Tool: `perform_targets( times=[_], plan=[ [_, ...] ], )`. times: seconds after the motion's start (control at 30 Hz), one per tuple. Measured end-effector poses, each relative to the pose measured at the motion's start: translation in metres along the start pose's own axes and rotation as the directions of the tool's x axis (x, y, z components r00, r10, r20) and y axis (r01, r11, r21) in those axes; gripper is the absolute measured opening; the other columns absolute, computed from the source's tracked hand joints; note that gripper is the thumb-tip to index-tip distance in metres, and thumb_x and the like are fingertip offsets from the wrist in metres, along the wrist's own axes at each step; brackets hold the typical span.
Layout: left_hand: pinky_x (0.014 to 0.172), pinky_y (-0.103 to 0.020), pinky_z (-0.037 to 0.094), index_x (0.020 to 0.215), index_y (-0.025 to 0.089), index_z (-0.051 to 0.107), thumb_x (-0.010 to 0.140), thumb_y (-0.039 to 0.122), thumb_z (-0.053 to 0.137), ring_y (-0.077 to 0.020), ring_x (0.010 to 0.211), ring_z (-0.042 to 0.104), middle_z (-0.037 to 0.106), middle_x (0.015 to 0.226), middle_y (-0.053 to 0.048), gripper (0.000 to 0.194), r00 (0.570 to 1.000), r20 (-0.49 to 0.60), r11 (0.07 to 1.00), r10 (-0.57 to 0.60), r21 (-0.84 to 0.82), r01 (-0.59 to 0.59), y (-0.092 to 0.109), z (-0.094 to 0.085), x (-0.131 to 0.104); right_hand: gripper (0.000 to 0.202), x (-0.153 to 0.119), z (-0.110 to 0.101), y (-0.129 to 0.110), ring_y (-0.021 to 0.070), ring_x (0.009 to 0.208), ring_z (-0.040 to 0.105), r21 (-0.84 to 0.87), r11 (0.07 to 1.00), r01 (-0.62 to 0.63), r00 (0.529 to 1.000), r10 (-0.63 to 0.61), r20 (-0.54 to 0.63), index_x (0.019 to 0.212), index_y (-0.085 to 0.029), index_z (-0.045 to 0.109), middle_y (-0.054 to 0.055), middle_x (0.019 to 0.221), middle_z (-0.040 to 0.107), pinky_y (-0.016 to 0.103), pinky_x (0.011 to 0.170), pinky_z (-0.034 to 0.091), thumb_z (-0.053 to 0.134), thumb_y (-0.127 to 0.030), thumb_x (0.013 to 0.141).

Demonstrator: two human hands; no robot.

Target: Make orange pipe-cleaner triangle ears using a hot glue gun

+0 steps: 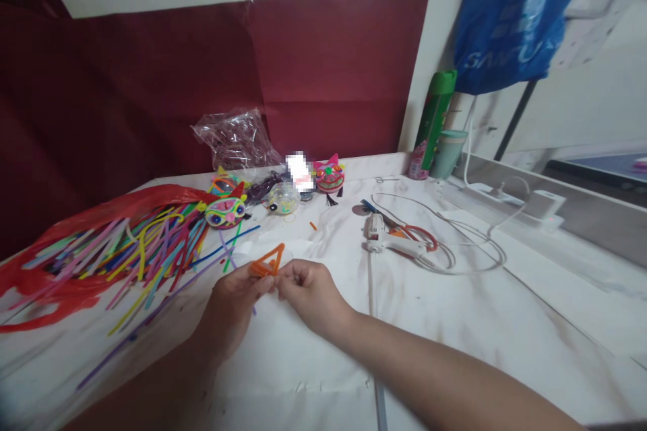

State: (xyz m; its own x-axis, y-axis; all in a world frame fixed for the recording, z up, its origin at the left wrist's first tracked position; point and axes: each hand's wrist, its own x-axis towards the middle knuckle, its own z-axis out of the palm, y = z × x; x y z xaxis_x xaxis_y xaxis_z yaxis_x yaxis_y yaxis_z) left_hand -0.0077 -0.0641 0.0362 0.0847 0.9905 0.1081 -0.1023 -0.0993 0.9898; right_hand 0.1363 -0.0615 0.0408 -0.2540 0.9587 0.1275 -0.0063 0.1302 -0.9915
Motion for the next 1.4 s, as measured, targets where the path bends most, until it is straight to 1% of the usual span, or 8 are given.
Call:
perform_targets(
  times=[0.17, 0.37, 0.5, 0.6, 0.67, 0.83, 1.17, 1.4],
  plan=[
    [0.069, -0.028, 0.04, 0.076, 0.015, 0.064, 0.071, 0.027, 0.061, -0.0149, 0.068, 0.053, 0.061, 0.067, 0.0, 0.014, 0.999, 0.043, 0.999, 0.029, -0.041, -0.027, 0.0, -0.002, 0.002, 0.016, 0.001, 0.0, 0.0, 0.0049, 0.043, 0.035, 0.01, 1.0, -0.026, 0.999, 0.026, 0.028, 0.065, -0.014, 0.058, -0.004, 0.052, 0.05, 0.018, 0.041, 0.025, 0.057, -0.029, 0.072],
    [0.063, -0.028, 0.037, 0.064, 0.015, 0.058, 0.07, 0.029, 0.062, -0.0136, 0.061, 0.047, 0.053, 0.06, 0.0, 0.016, 1.0, -0.013, 0.998, 0.027, -0.059, -0.028, -0.003, -0.004, 0.006, 0.013, 0.002, -0.002, 0.003, 0.0055, 0.044, 0.039, 0.014, 1.0, -0.015, 1.0, 0.015, 0.027, 0.067, -0.015, 0.059, -0.004, 0.052, 0.052, 0.018, 0.043, 0.031, 0.056, -0.026, 0.073],
    [0.062, -0.027, 0.036, 0.061, 0.015, 0.055, 0.071, 0.03, 0.062, -0.0114, 0.058, 0.042, 0.047, 0.057, 0.002, 0.019, 0.999, 0.052, 0.982, -0.014, -0.188, 0.023, 0.0, -0.002, 0.007, 0.023, 0.005, -0.005, 0.003, 0.0068, 0.047, 0.045, 0.048, 0.999, -0.004, 0.998, 0.002, 0.059, 0.064, -0.014, 0.059, -0.002, 0.055, 0.055, 0.02, 0.048, 0.036, 0.049, -0.029, 0.079],
    [0.062, -0.027, 0.037, 0.064, 0.013, 0.058, 0.071, 0.028, 0.064, -0.0097, 0.057, 0.04, 0.045, 0.057, 0.003, 0.017, 0.988, 0.136, 0.942, -0.067, -0.318, 0.107, 0.005, -0.003, 0.008, 0.02, 0.009, -0.007, 0.005, 0.0075, 0.049, 0.049, 0.114, 0.993, 0.009, 0.999, -0.013, 0.032, 0.07, -0.015, 0.06, -0.003, 0.055, 0.057, 0.021, 0.051, 0.039, 0.058, -0.033, 0.076],
    [0.061, -0.027, 0.037, 0.067, 0.013, 0.06, 0.07, 0.028, 0.065, -0.0091, 0.056, 0.039, 0.044, 0.056, 0.003, 0.016, 0.972, 0.21, 0.917, -0.108, -0.357, 0.18, 0.008, -0.004, 0.008, 0.022, 0.011, -0.006, 0.007, 0.0098, 0.054, 0.056, 0.216, 0.976, 0.036, 0.996, -0.053, 0.075, 0.074, -0.016, 0.059, -0.003, 0.059, 0.061, 0.024, 0.058, 0.045, 0.065, -0.038, 0.072],
    [0.059, -0.027, 0.035, 0.068, 0.012, 0.062, 0.069, 0.031, 0.067, -0.0092, 0.054, 0.038, 0.04, 0.053, 0.004, 0.02, 0.943, 0.292, 0.902, -0.163, -0.344, 0.262, 0.01, -0.003, 0.005, 0.028, 0.008, -0.002, 0.011, 0.0139, 0.059, 0.063, 0.334, 0.941, 0.054, 0.983, -0.108, 0.147, 0.073, -0.018, 0.056, -0.001, 0.062, 0.066, 0.031, 0.065, 0.052, 0.071, -0.041, 0.067],
    [0.062, -0.028, 0.035, 0.07, 0.013, 0.065, 0.07, 0.032, 0.065, -0.0115, 0.061, 0.04, 0.05, 0.063, -0.001, 0.02, 0.973, 0.213, 0.949, -0.09, -0.279, 0.149, 0.013, 0.006, -0.004, 0.02, 0.008, -0.001, 0.021, 0.0137, 0.059, 0.064, 0.292, 0.943, 0.162, 0.977, -0.194, 0.086, 0.074, -0.018, 0.057, -0.001, 0.063, 0.066, 0.029, 0.061, 0.052, 0.069, -0.035, 0.072],
    [0.06, -0.027, 0.033, 0.073, 0.012, 0.066, 0.071, 0.034, 0.064, -0.0095, 0.056, 0.033, 0.044, 0.062, 0.001, 0.022, 0.934, 0.338, 0.947, -0.116, -0.247, 0.207, 0.016, 0.0, -0.001, 0.023, 0.01, -0.01, 0.01, 0.0144, 0.06, 0.064, 0.349, 0.934, 0.083, 0.955, -0.174, 0.239, 0.072, -0.017, 0.059, 0.0, 0.067, 0.067, 0.03, 0.062, 0.052, 0.074, -0.033, 0.066]
  ],
)
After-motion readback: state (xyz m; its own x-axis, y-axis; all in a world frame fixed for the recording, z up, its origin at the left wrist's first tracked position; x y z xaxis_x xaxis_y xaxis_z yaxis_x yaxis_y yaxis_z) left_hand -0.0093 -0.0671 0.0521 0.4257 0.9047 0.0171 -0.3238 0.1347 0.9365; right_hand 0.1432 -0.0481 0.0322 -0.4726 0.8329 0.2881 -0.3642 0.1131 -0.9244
